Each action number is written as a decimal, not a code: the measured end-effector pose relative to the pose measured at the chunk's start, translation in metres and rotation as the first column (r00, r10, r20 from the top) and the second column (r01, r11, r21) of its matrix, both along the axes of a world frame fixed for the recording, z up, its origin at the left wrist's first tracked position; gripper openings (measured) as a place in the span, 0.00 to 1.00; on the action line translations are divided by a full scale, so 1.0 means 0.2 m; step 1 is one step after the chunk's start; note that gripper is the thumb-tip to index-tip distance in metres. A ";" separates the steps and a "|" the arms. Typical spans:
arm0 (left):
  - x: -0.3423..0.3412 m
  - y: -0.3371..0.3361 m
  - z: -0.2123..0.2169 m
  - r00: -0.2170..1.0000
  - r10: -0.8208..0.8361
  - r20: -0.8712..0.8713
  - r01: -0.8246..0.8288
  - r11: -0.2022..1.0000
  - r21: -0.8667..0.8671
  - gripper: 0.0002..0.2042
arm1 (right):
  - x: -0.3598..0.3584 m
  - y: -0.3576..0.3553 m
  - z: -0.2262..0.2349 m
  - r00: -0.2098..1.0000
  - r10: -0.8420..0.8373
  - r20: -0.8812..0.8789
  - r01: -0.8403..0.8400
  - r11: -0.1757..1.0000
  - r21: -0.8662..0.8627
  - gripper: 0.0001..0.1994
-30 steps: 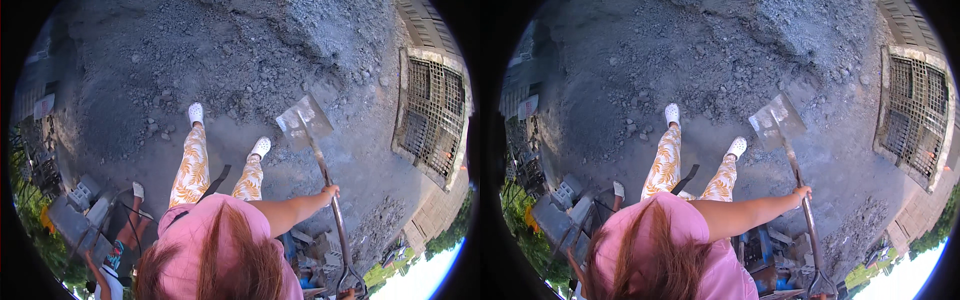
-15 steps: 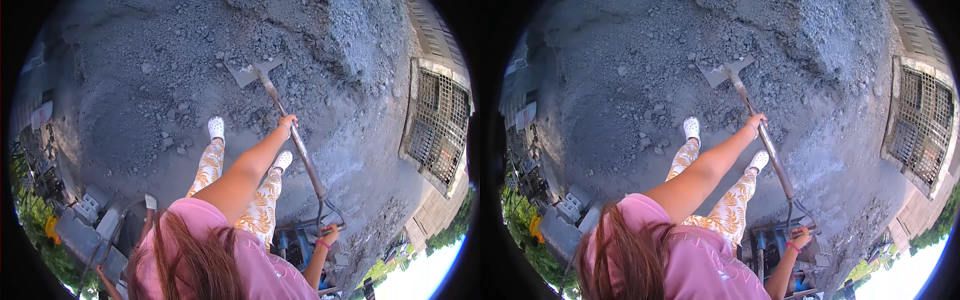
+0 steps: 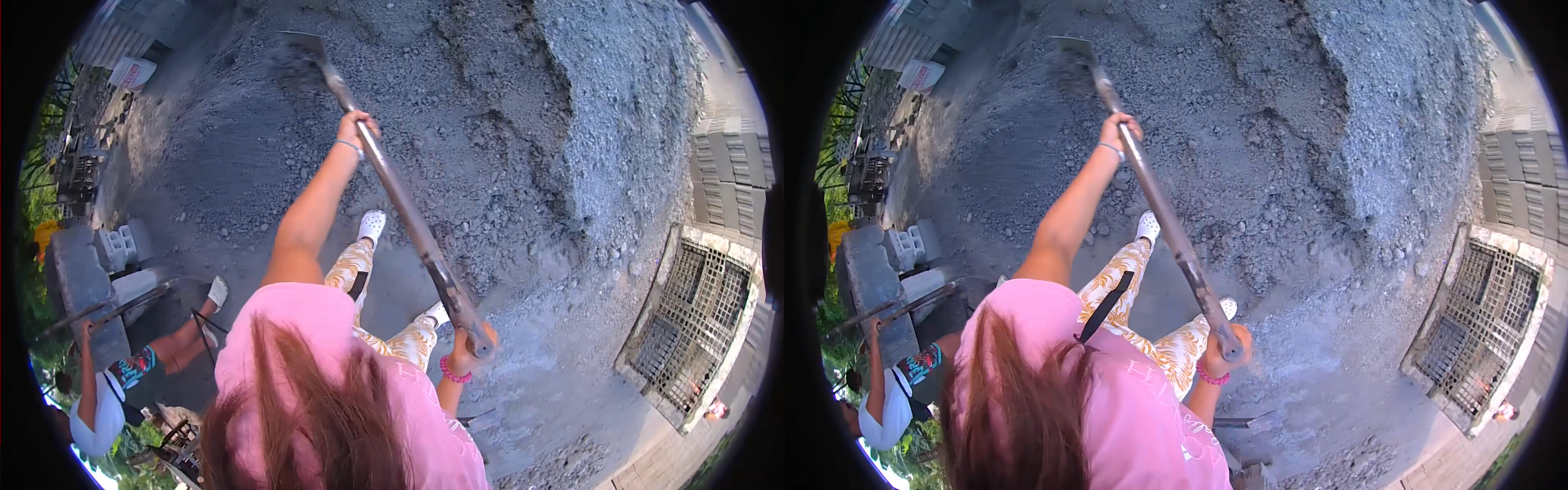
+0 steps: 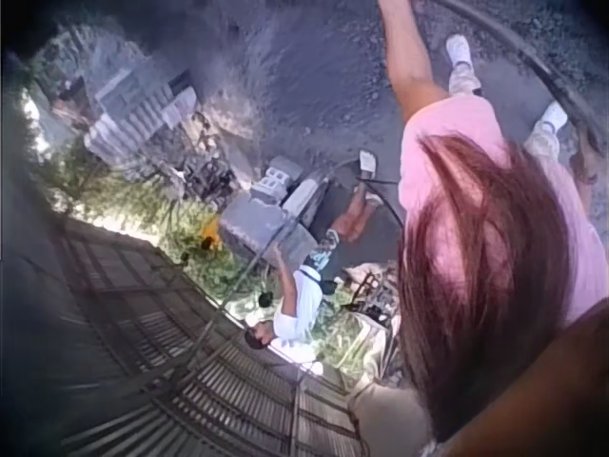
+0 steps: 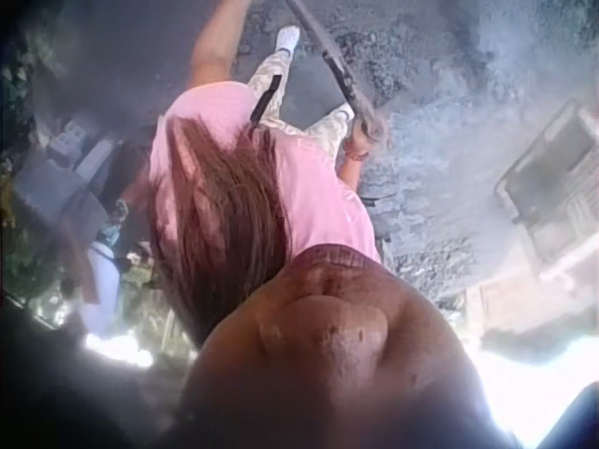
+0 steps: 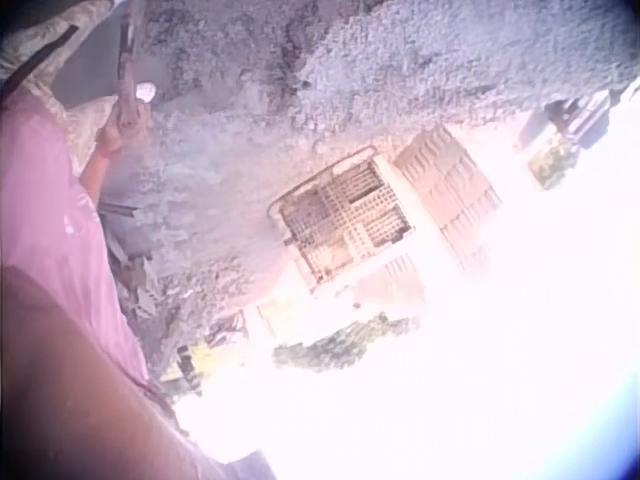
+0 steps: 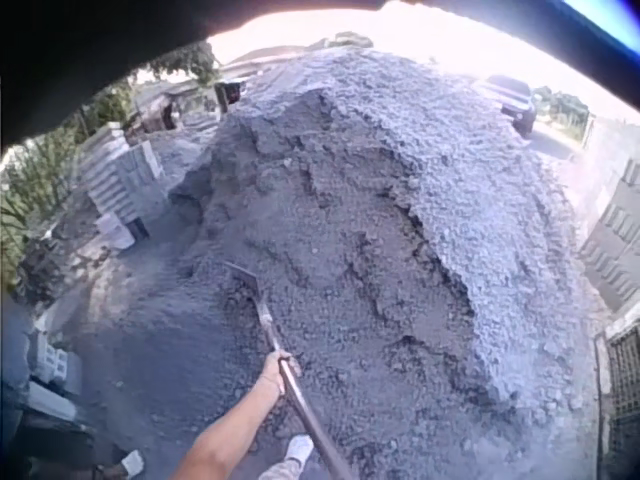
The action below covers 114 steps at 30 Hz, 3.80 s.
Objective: Shovel gravel or small stones from a large pile into a container or different location.
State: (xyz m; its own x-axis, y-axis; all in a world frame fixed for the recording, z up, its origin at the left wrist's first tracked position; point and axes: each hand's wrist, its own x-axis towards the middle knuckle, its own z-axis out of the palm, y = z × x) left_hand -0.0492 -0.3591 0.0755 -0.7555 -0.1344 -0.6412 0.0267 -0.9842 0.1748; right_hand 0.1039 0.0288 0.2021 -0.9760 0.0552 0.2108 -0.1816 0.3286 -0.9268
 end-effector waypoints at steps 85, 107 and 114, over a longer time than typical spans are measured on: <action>-0.16 2.20 -0.88 0.494 -0.627 0.603 0.840 0.524 -0.142 0.04 | 0.82 0.96 -0.39 -0.085 -0.424 0.902 0.985 0.102 0.141 0.07; 0.23 0.17 0.12 0.956 0.102 -0.277 -0.092 0.995 0.050 0.05 | 0.08 0.21 -0.09 0.994 -0.060 -0.086 0.052 0.994 -0.095 0.08; 0.25 0.76 -0.07 0.955 -0.084 0.283 0.159 0.955 -0.251 0.07 | 0.39 0.64 -0.43 0.728 -0.255 0.637 0.589 0.709 -0.389 0.06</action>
